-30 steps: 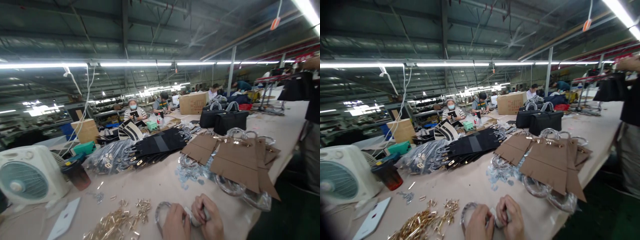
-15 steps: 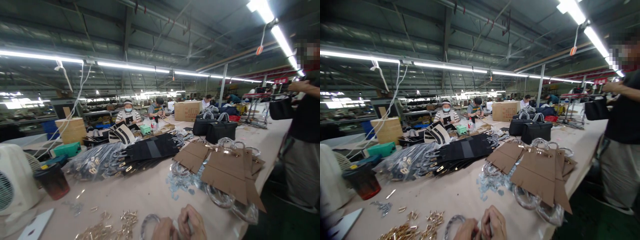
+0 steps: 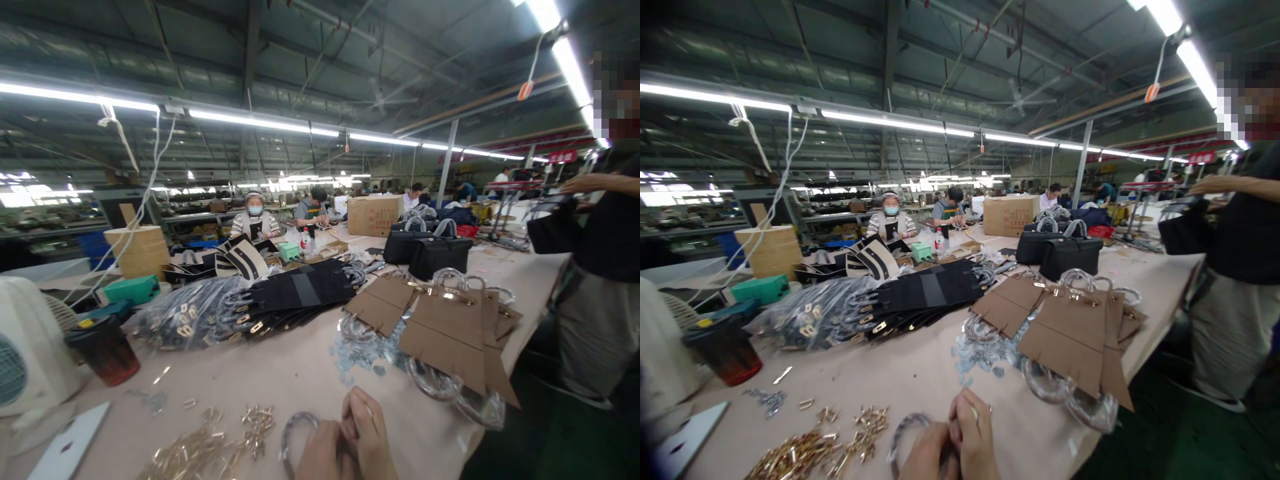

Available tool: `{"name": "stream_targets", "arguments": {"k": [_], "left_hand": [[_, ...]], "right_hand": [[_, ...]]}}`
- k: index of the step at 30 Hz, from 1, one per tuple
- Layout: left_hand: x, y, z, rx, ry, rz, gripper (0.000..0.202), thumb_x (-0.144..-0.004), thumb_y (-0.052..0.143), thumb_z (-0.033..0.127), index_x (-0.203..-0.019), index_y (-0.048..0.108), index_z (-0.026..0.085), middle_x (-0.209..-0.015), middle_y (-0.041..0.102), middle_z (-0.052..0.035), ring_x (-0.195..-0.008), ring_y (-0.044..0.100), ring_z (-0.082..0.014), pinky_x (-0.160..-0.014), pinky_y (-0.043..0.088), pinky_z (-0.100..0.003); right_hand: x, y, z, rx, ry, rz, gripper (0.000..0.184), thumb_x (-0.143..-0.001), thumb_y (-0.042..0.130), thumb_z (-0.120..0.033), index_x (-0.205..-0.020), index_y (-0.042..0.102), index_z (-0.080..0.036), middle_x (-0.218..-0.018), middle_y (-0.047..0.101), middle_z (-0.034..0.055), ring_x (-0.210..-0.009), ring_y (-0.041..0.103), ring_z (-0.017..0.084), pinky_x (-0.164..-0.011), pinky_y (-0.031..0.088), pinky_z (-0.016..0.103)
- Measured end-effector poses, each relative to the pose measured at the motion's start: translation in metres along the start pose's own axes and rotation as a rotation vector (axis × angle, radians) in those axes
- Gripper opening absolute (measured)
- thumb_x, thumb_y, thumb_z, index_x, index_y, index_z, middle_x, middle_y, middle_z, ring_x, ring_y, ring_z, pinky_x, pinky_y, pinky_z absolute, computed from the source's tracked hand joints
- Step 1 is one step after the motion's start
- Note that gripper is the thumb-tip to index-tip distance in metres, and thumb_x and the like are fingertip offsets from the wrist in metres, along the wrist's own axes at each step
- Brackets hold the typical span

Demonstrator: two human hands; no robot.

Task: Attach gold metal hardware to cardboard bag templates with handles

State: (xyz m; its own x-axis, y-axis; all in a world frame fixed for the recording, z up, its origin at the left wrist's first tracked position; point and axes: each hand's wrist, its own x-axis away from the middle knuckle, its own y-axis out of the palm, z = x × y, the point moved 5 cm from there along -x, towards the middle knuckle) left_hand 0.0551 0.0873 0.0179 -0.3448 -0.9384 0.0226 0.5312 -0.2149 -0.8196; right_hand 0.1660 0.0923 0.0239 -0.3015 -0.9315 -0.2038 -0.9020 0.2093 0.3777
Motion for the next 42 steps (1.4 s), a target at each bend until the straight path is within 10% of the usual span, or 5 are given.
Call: {"name": "stream_targets", "arguments": {"k": [5,15,24,42], "left_hand": [[0.022,-0.028,0.028,0.075,0.059,0.114,0.016,-0.086,0.058,0.018,-0.101,0.063,0.023,-0.101,0.07,-0.0068,-0.104,0.064,-0.0256,-0.089,0.045,-0.034],[0.025,-0.022,0.027,0.004,0.12,0.197,0.028,-0.087,0.074,0.038,-0.106,0.061,0.023,-0.11,0.07,-0.0047,-0.107,0.061,-0.0267,-0.092,0.046,-0.038],[0.021,-0.018,0.026,-0.016,0.092,0.166,0.037,-0.086,0.074,0.04,-0.115,0.064,0.021,-0.115,0.07,-0.0077,-0.11,0.062,-0.0283,-0.093,0.047,-0.039],[0.028,-0.029,0.036,-0.077,0.065,0.179,0.026,-0.086,0.075,0.037,-0.106,0.072,0.021,-0.117,0.07,-0.0089,-0.112,0.053,-0.0323,-0.097,0.044,-0.043]], "right_hand": [[0.0,0.013,-0.027,0.121,-0.032,-0.006,0.047,-0.097,0.056,-0.055,-0.068,0.056,-0.019,-0.048,0.041,-0.007,-0.043,0.034,0.008,-0.044,0.028,0.022],[-0.009,-0.037,-0.044,-0.158,-0.04,0.23,0.033,-0.092,0.067,-0.049,-0.078,0.061,-0.02,-0.056,0.048,-0.0063,-0.043,0.038,0.007,-0.04,0.026,0.019],[-0.032,0.006,-0.043,-0.143,0.111,-0.028,0.04,-0.088,0.07,-0.054,-0.072,0.062,-0.018,-0.049,0.042,-0.0087,-0.035,0.032,0.004,-0.036,0.019,0.019],[-0.048,0.032,-0.014,0.026,0.344,-0.101,0.041,-0.08,0.067,-0.055,-0.065,0.056,-0.018,-0.043,0.04,-0.0096,-0.034,0.025,0.004,-0.036,0.016,0.018]]}}
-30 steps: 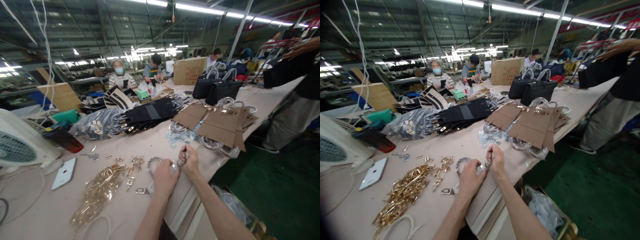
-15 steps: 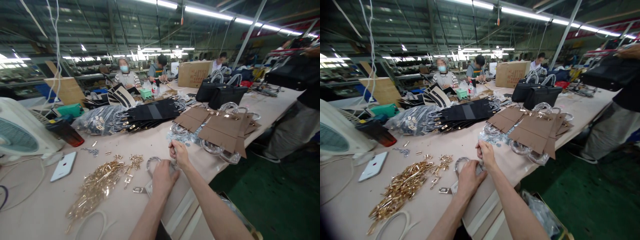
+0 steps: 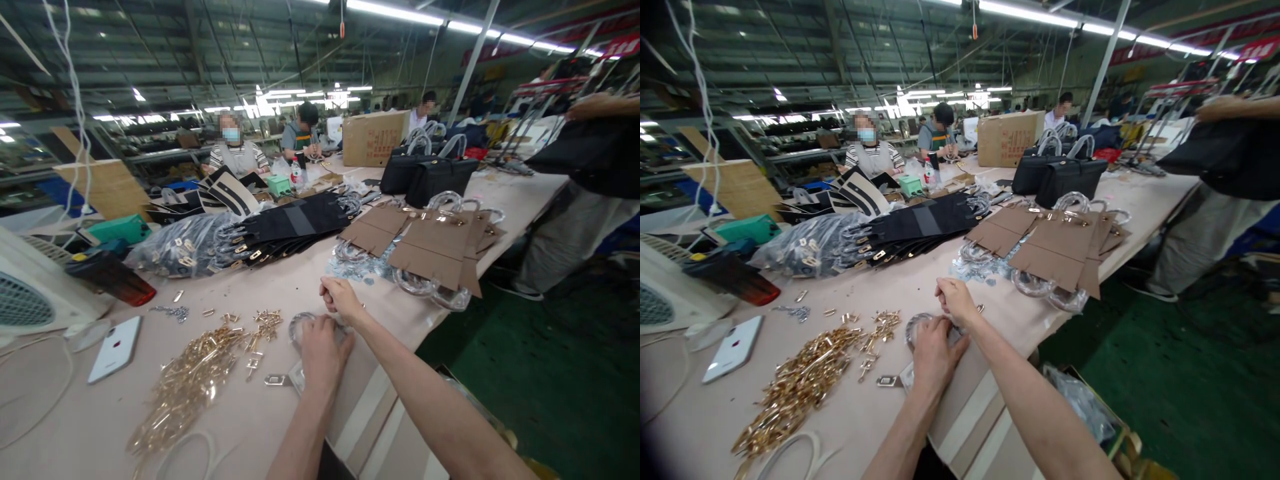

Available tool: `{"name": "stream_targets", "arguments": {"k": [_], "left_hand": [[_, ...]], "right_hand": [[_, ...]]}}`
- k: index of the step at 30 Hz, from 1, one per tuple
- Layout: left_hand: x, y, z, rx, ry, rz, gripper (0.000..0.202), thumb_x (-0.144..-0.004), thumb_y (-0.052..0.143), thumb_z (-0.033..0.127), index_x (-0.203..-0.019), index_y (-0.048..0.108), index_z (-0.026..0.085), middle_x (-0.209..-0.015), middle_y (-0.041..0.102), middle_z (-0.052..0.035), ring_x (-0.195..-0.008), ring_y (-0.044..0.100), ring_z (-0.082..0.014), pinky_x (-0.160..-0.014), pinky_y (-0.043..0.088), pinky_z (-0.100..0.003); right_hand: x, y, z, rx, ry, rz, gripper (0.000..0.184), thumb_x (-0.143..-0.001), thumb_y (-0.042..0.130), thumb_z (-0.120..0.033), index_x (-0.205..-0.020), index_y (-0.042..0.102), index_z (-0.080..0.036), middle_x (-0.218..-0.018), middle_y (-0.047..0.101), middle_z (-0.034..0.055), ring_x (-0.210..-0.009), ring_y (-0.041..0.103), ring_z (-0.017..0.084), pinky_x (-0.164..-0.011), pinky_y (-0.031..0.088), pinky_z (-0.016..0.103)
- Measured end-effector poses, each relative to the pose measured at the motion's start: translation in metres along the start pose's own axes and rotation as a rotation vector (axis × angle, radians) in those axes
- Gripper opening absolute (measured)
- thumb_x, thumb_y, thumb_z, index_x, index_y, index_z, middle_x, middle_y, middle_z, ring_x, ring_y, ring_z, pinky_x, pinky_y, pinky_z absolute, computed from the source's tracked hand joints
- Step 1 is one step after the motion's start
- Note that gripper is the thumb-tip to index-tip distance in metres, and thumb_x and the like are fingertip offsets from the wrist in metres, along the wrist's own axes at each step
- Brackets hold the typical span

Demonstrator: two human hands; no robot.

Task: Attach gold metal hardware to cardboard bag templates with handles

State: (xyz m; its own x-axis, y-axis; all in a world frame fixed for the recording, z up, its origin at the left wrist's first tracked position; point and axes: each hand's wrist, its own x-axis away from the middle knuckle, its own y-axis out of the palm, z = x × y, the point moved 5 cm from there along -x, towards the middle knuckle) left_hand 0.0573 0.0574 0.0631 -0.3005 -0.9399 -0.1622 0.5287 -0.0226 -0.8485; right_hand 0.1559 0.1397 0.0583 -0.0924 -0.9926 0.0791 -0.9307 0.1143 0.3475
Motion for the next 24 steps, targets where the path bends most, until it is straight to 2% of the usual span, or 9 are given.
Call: {"name": "stream_targets", "arguments": {"k": [3,9,13,18,24], "left_hand": [[0.0,0.0,-0.002,0.021,-0.01,-0.008,0.025,-0.088,0.073,0.038,-0.106,0.073,0.021,-0.114,0.071,-0.0093,-0.111,0.053,-0.032,-0.097,0.043,-0.041],[0.001,0.004,-0.009,0.02,-0.009,-0.012,0.026,-0.086,0.075,0.037,-0.108,0.072,0.022,-0.112,0.072,-0.0083,-0.108,0.053,-0.0304,-0.088,0.043,-0.038],[0.004,0.002,-0.008,0.006,-0.027,0.015,0.026,-0.088,0.074,0.042,-0.106,0.07,0.023,-0.111,0.071,-0.0067,-0.108,0.054,-0.0303,-0.087,0.044,-0.039],[0.003,0.002,-0.007,-0.019,-0.038,-0.001,0.03,-0.088,0.074,0.045,-0.107,0.068,0.023,-0.11,0.07,-0.0068,-0.108,0.057,-0.0296,-0.088,0.046,-0.04],[0.001,0.004,-0.009,-0.012,-0.073,-0.042,0.027,-0.087,0.073,0.042,-0.105,0.067,0.023,-0.11,0.07,-0.0079,-0.107,0.059,-0.0291,-0.083,0.046,-0.037]], "right_hand": [[0.008,-0.003,0.003,0.008,-0.018,0.015,0.041,-0.083,0.063,-0.056,-0.065,0.056,-0.019,-0.043,0.039,-0.0099,-0.034,0.026,0.005,-0.036,0.016,0.019],[0.023,0.002,-0.001,0.183,-0.162,-0.025,0.04,-0.091,0.058,-0.05,-0.065,0.059,-0.019,-0.044,0.042,-0.0073,-0.038,0.034,0.007,-0.038,0.025,0.021],[0.021,-0.001,-0.004,0.075,-0.097,-0.062,0.039,-0.089,0.062,-0.052,-0.068,0.057,-0.019,-0.044,0.039,-0.0094,-0.035,0.028,0.005,-0.037,0.02,0.02],[0.019,-0.011,-0.015,-0.045,-0.148,-0.041,0.04,-0.087,0.068,-0.054,-0.069,0.057,-0.02,-0.045,0.038,-0.0105,-0.035,0.027,0.004,-0.036,0.017,0.019],[0.027,0.002,-0.01,-0.009,-0.132,-0.113,0.041,-0.086,0.069,-0.054,-0.068,0.059,-0.019,-0.044,0.039,-0.0096,-0.035,0.028,0.004,-0.037,0.019,0.019]]}}
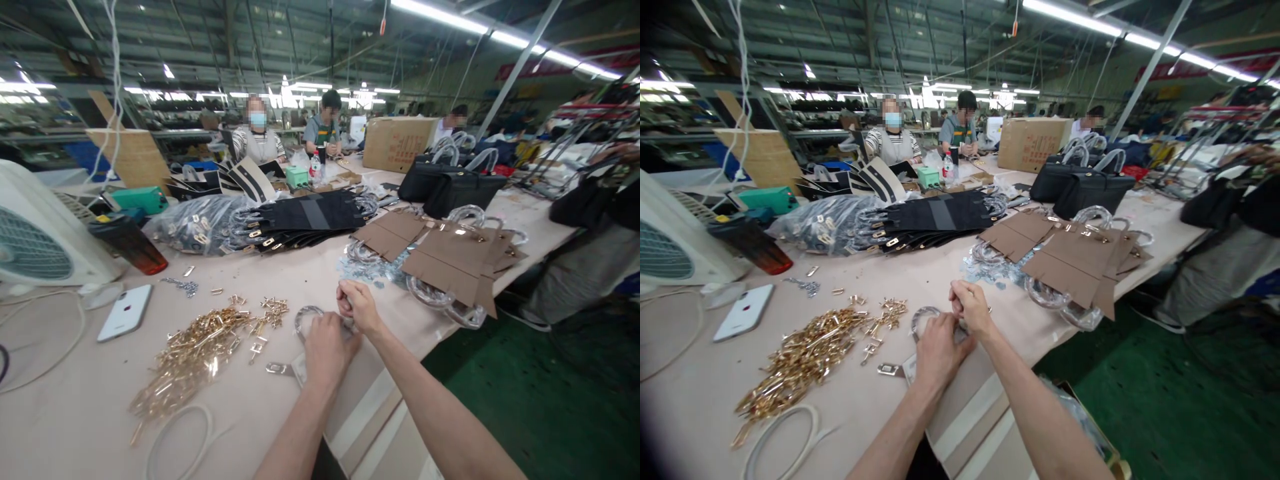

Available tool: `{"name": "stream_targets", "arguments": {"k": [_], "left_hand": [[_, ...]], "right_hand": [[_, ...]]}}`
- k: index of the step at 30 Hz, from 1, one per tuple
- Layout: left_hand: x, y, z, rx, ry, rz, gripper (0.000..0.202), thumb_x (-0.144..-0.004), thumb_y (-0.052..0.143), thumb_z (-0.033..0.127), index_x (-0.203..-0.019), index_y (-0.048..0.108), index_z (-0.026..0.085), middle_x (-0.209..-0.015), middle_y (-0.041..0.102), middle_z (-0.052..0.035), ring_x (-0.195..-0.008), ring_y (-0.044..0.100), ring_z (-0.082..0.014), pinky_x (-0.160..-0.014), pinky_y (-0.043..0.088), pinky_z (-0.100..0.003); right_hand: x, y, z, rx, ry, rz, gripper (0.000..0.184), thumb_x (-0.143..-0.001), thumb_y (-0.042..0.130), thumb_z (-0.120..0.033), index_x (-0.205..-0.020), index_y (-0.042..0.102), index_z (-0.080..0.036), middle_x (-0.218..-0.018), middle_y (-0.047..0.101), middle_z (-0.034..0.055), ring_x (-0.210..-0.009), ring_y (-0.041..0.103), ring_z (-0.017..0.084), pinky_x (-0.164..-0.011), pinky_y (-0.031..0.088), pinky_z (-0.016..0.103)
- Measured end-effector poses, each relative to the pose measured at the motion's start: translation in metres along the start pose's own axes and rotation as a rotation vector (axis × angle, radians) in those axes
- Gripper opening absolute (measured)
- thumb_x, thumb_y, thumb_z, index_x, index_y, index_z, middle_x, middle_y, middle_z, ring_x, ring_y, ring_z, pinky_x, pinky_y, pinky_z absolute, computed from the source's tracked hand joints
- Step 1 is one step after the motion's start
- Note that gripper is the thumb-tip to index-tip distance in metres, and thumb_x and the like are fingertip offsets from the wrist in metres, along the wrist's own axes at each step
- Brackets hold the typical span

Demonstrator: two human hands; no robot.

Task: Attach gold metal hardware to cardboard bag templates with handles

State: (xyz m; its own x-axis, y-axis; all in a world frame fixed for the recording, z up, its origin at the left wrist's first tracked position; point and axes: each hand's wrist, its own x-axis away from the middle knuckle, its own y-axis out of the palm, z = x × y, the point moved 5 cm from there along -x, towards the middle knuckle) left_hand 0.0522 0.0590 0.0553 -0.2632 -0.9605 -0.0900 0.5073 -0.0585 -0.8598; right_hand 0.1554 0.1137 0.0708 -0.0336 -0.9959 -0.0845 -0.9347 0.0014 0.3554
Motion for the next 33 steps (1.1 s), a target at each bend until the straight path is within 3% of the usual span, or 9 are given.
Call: {"name": "stream_targets", "arguments": {"k": [9,14,18,21,25,29,33], "left_hand": [[0.002,-0.003,-0.002,0.041,-0.001,-0.001,0.024,-0.086,0.072,0.042,-0.101,0.066,0.024,-0.109,0.069,-0.0077,-0.107,0.059,-0.0307,-0.088,0.047,-0.041],[-0.001,0.013,-0.009,0.055,-0.081,-0.011,0.027,-0.082,0.071,0.042,-0.104,0.068,0.026,-0.116,0.069,-0.0083,-0.114,0.057,-0.0349,-0.095,0.045,-0.048],[-0.006,0.023,-0.01,0.0,-0.104,-0.038,0.043,-0.074,0.077,0.05,-0.106,0.069,0.023,-0.118,0.068,-0.0114,-0.116,0.054,-0.0393,-0.098,0.043,-0.052],[-0.002,0.015,-0.005,0.018,-0.068,0.005,0.035,-0.079,0.074,0.046,-0.106,0.067,0.025,-0.116,0.067,-0.0095,-0.114,0.055,-0.0362,-0.096,0.044,-0.049],[0.001,0.002,0.004,-0.016,-0.012,-0.008,0.028,-0.085,0.072,0.043,-0.103,0.063,0.023,-0.114,0.067,-0.0077,-0.111,0.055,-0.0333,-0.089,0.045,-0.044],[-0.001,-0.001,0.01,-0.09,0.024,-0.002,0.03,-0.088,0.072,0.046,-0.103,0.062,0.023,-0.112,0.066,-0.0078,-0.11,0.056,-0.032,-0.086,0.045,-0.041],[-0.003,0.004,0.009,-0.114,0.06,0.002,0.03,-0.088,0.071,0.048,-0.101,0.061,0.023,-0.109,0.066,-0.0075,-0.107,0.057,-0.0313,-0.085,0.045,-0.041]], "right_hand": [[0.006,-0.012,-0.011,-0.018,-0.111,0.069,0.041,-0.091,0.068,-0.052,-0.068,0.058,-0.019,-0.045,0.038,-0.0089,-0.037,0.027,0.005,-0.038,0.018,0.019],[0.012,-0.017,0.004,-0.067,-0.113,0.086,0.045,-0.092,0.068,-0.055,-0.066,0.058,-0.02,-0.046,0.037,-0.0074,-0.038,0.025,0.007,-0.04,0.015,0.021],[0.008,-0.028,0.009,-0.129,-0.123,0.147,0.045,-0.092,0.066,-0.056,-0.065,0.057,-0.021,-0.045,0.036,-0.0073,-0.038,0.023,0.008,-0.04,0.011,0.023],[0.009,-0.038,-0.002,-0.135,-0.157,0.164,0.042,-0.091,0.067,-0.053,-0.066,0.058,-0.021,-0.049,0.038,-0.0069,-0.039,0.026,0.007,-0.04,0.014,0.023],[0.01,-0.044,-0.017,-0.102,-0.164,0.089,0.037,-0.087,0.07,-0.05,-0.07,0.062,-0.018,-0.057,0.046,-0.0044,-0.045,0.037,0.008,-0.043,0.022,0.022],[0.012,-0.045,-0.018,-0.103,-0.148,0.137,0.04,-0.088,0.071,-0.048,-0.064,0.058,-0.019,-0.047,0.037,-0.0084,-0.039,0.028,0.005,-0.04,0.015,0.02],[0.015,-0.031,-0.009,-0.142,-0.123,0.082,0.042,-0.087,0.07,-0.05,-0.063,0.058,-0.019,-0.044,0.035,-0.0097,-0.036,0.025,0.004,-0.038,0.016,0.02]]}}
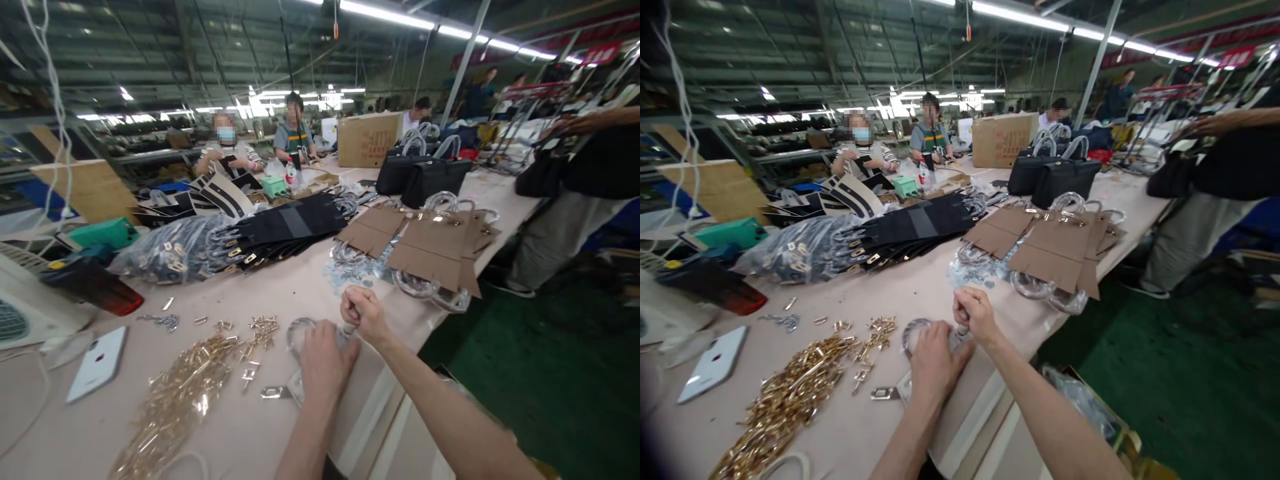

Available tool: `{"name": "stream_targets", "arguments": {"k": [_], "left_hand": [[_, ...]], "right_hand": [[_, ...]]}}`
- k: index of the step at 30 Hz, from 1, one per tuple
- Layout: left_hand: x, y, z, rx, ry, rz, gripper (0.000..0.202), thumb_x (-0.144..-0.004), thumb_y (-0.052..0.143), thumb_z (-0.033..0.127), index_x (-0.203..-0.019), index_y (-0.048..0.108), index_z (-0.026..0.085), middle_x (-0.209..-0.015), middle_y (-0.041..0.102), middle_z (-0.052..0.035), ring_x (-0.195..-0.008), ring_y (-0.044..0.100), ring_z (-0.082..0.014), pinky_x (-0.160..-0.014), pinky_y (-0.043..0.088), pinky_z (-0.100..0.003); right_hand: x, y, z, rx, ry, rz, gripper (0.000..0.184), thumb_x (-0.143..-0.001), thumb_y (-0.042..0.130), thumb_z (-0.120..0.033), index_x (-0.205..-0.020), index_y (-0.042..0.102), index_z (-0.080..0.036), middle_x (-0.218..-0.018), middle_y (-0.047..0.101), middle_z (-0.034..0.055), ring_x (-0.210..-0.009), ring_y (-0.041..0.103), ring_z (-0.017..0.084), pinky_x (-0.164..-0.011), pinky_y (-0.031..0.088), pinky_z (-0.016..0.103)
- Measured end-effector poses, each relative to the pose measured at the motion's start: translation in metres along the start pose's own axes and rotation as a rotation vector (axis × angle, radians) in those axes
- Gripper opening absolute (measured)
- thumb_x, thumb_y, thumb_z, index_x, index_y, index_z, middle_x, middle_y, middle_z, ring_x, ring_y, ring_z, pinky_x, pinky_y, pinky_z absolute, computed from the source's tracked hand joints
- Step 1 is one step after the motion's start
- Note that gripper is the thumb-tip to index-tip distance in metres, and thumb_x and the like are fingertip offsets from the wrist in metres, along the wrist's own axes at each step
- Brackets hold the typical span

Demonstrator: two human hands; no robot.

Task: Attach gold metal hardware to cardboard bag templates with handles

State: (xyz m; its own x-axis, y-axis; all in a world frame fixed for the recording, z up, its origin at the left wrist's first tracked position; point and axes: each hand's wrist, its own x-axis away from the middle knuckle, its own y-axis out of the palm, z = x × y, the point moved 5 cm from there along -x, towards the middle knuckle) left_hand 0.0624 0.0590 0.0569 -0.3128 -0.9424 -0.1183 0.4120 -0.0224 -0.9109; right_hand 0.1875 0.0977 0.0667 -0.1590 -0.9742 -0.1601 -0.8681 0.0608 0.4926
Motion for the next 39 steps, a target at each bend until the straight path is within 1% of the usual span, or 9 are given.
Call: {"name": "stream_targets", "arguments": {"k": [7,13,17,21,26,29,32,36,39], "left_hand": [[-0.004,0.007,-0.005,-0.005,-0.036,-0.046,0.029,-0.085,0.071,0.046,-0.099,0.062,0.022,-0.107,0.065,-0.0079,-0.106,0.056,-0.0317,-0.083,0.044,-0.041],[0.001,-0.003,0.001,-0.011,-0.015,0.009,0.025,-0.087,0.072,0.042,-0.099,0.061,0.023,-0.107,0.065,-0.0064,-0.106,0.057,-0.0291,-0.082,0.043,-0.038],[-0.001,-0.001,-0.002,0.001,-0.023,-0.007,0.029,-0.085,0.075,0.044,-0.097,0.06,0.024,-0.107,0.065,-0.0061,-0.105,0.057,-0.0295,-0.08,0.043,-0.038],[-0.004,0.004,-0.006,0.012,-0.046,-0.025,0.029,-0.083,0.076,0.043,-0.099,0.062,0.024,-0.106,0.066,-0.0059,-0.105,0.057,-0.0305,-0.08,0.043,-0.038],[-0.004,0.004,-0.007,0.039,-0.007,0.005,0.029,-0.085,0.074,0.042,-0.104,0.062,0.024,-0.106,0.066,-0.0064,-0.104,0.058,-0.0302,-0.08,0.043,-0.039],[-0.003,0.004,-0.006,0.053,0.016,0.027,0.029,-0.087,0.072,0.038,-0.11,0.062,0.023,-0.106,0.067,-0.0073,-0.102,0.058,-0.0296,-0.08,0.044,-0.038],[-0.002,0.002,-0.006,0.048,0.017,0.039,0.021,-0.091,0.066,0.032,-0.109,0.062,0.023,-0.104,0.067,-0.0075,-0.099,0.059,-0.0282,-0.079,0.043,-0.038],[-0.001,0.002,-0.004,0.02,0.009,0.039,0.025,-0.088,0.071,0.043,-0.101,0.062,0.024,-0.106,0.067,-0.0063,-0.103,0.059,-0.0295,-0.081,0.045,-0.038],[-0.001,0.005,-0.005,0.013,-0.018,0.029,0.032,-0.084,0.075,0.049,-0.101,0.062,0.024,-0.108,0.067,-0.0052,-0.106,0.058,-0.0306,-0.084,0.046,-0.04]], "right_hand": [[0.003,0.007,0.016,-0.015,0.033,-0.032,0.039,-0.088,0.071,-0.046,-0.064,0.059,-0.018,-0.044,0.037,-0.0096,-0.036,0.026,0.004,-0.037,0.018,0.018],[0.001,0.009,0.012,-0.038,0.026,-0.039,0.039,-0.089,0.071,-0.045,-0.065,0.059,-0.018,-0.044,0.038,-0.0096,-0.035,0.027,0.004,-0.037,0.019,0.018],[0.0,0.01,0.011,-0.039,0.023,-0.056,0.037,-0.09,0.07,-0.043,-0.065,0.06,-0.018,-0.044,0.038,-0.0096,-0.035,0.027,0.004,-0.037,0.019,0.018],[0.001,0.011,0.015,0.008,0.034,-0.068,0.038,-0.09,0.07,-0.043,-0.064,0.06,-0.017,-0.044,0.036,-0.01,-0.036,0.025,0.004,-0.038,0.019,0.019],[0.006,0.012,0.018,0.074,0.01,-0.046,0.041,-0.093,0.066,-0.047,-0.065,0.058,-0.018,-0.045,0.036,-0.0097,-0.038,0.026,0.005,-0.04,0.021,0.02],[0.015,0.013,0.022,0.195,-0.038,-0.075,0.043,-0.096,0.063,-0.047,-0.065,0.058,-0.018,-0.047,0.038,-0.0083,-0.041,0.029,0.006,-0.043,0.024,0.022],[0.022,0.01,0.023,0.264,-0.094,-0.069,0.042,-0.097,0.063,-0.046,-0.066,0.059,-0.017,-0.05,0.041,-0.0067,-0.045,0.032,0.007,-0.045,0.026,0.022],[0.018,0.0,0.013,0.067,-0.087,0.022,0.038,-0.095,0.064,-0.043,-0.066,0.059,-0.018,-0.047,0.037,-0.0086,-0.04,0.029,0.006,-0.041,0.021,0.022],[0.013,-0.009,-0.005,-0.122,-0.162,0.122,0.036,-0.095,0.064,-0.041,-0.067,0.058,-0.019,-0.046,0.035,-0.0094,-0.037,0.027,0.006,-0.04,0.017,0.021]]}}
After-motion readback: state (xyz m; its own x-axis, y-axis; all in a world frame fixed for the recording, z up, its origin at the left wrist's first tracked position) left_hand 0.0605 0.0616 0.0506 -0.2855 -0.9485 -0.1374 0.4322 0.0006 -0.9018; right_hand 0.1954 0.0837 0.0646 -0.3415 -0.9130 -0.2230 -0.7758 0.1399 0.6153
